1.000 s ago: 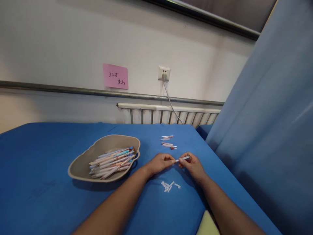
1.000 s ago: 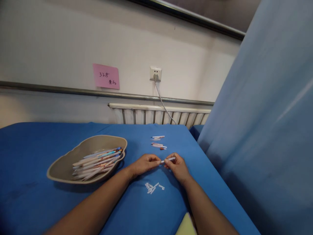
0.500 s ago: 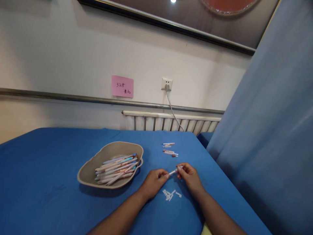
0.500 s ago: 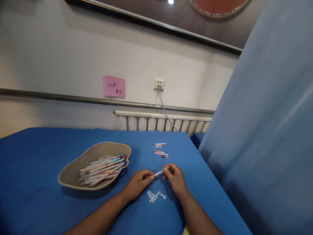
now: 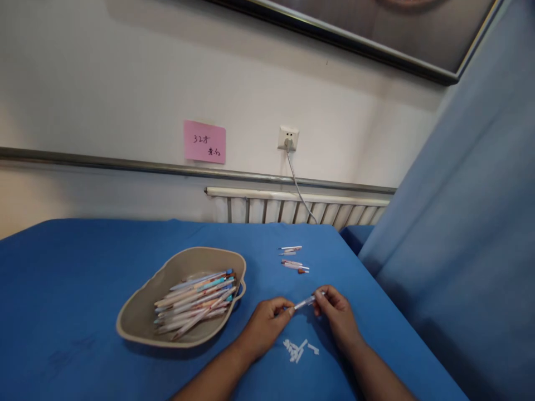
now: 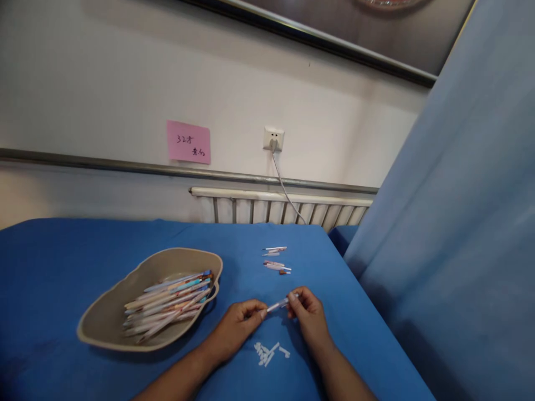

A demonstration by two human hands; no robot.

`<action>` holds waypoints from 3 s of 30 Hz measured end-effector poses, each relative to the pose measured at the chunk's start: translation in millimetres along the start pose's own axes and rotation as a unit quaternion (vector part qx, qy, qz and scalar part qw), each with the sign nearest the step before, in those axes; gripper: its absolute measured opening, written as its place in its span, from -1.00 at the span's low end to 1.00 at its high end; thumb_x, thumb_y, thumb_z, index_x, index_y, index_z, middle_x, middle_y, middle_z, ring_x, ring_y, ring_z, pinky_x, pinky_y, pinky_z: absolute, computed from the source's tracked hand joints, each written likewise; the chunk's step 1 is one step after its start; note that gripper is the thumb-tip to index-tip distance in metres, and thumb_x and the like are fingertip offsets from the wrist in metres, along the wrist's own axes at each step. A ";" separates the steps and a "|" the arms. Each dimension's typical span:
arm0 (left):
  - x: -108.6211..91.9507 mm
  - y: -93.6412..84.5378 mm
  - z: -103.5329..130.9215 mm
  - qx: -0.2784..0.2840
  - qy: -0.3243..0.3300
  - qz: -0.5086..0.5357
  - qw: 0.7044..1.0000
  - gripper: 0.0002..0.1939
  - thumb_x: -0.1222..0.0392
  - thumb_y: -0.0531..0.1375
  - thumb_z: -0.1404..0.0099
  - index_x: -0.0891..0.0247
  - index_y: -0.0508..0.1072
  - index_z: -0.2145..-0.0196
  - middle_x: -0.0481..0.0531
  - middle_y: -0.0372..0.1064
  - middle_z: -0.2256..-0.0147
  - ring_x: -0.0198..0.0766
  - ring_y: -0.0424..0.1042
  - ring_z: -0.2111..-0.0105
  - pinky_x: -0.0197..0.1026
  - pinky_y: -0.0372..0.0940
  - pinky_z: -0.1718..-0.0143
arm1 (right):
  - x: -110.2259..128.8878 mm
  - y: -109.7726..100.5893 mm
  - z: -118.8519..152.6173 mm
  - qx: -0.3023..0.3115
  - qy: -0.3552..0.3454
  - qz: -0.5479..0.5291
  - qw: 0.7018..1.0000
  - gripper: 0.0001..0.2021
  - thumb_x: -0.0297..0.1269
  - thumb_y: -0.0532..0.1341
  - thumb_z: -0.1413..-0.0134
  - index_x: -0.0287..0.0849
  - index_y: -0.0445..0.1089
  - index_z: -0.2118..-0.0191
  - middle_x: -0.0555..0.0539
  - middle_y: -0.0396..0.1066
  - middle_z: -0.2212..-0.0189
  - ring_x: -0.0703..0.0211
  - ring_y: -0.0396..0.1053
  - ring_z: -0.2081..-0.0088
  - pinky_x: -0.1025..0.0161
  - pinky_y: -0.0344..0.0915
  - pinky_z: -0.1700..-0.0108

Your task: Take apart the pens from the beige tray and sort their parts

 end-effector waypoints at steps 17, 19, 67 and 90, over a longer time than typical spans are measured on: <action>8.9 -12.8 -5.1 -0.067 -0.028 0.067 0.995 -0.56 -0.15 0.15 -0.09 0.34 0.49 0.34 -0.16 0.06 0.61 -0.39 0.02 0.57 -0.33 -0.07 0.55 | -20.5 -28.4 -12.4 -0.062 0.015 0.107 0.992 -0.68 0.02 0.23 0.05 -0.15 0.36 0.54 0.05 0.26 0.65 0.22 0.18 0.57 0.28 0.10 0.47; 8.1 -14.0 -4.7 -0.077 -0.032 0.073 0.994 -0.55 -0.15 0.15 -0.09 0.34 0.49 0.34 -0.17 0.04 0.62 -0.39 0.00 0.58 -0.33 -0.08 0.56 | -24.6 -25.4 -12.1 -0.053 -0.005 0.158 0.986 -0.74 -0.03 0.24 0.06 -0.14 0.39 0.51 0.03 0.31 0.61 0.17 0.24 0.52 0.25 0.14 0.42; 11.1 -24.9 -16.4 -0.135 -0.002 0.223 0.965 -0.56 -0.13 0.24 -0.02 0.36 0.43 0.36 -0.24 0.05 0.73 -0.49 -0.04 0.74 -0.37 -0.18 0.68 | 7.1 42.6 -33.8 0.186 -0.218 0.491 0.823 -0.83 -0.19 0.12 -0.18 -0.15 0.32 0.18 -0.07 0.36 0.29 0.14 0.28 0.24 0.20 0.17 0.16; 6.2 -27.6 -14.6 -0.144 -0.021 0.209 0.967 -0.49 -0.17 0.25 0.02 0.35 0.44 0.31 -0.22 0.09 0.71 -0.50 -0.03 0.74 -0.37 -0.17 0.69 | -10.7 -22.2 -31.9 0.015 -0.168 0.419 0.892 -0.81 -0.34 0.09 -0.13 -0.13 0.39 0.16 -0.12 0.43 0.15 0.08 0.35 0.07 0.07 0.24 -0.02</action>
Point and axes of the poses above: each hand's wrist, its own z-axis away from the middle knuckle, its own y-axis out of the palm, x = y × z, the point moved 6 cm from there along -z, towards the middle knuckle
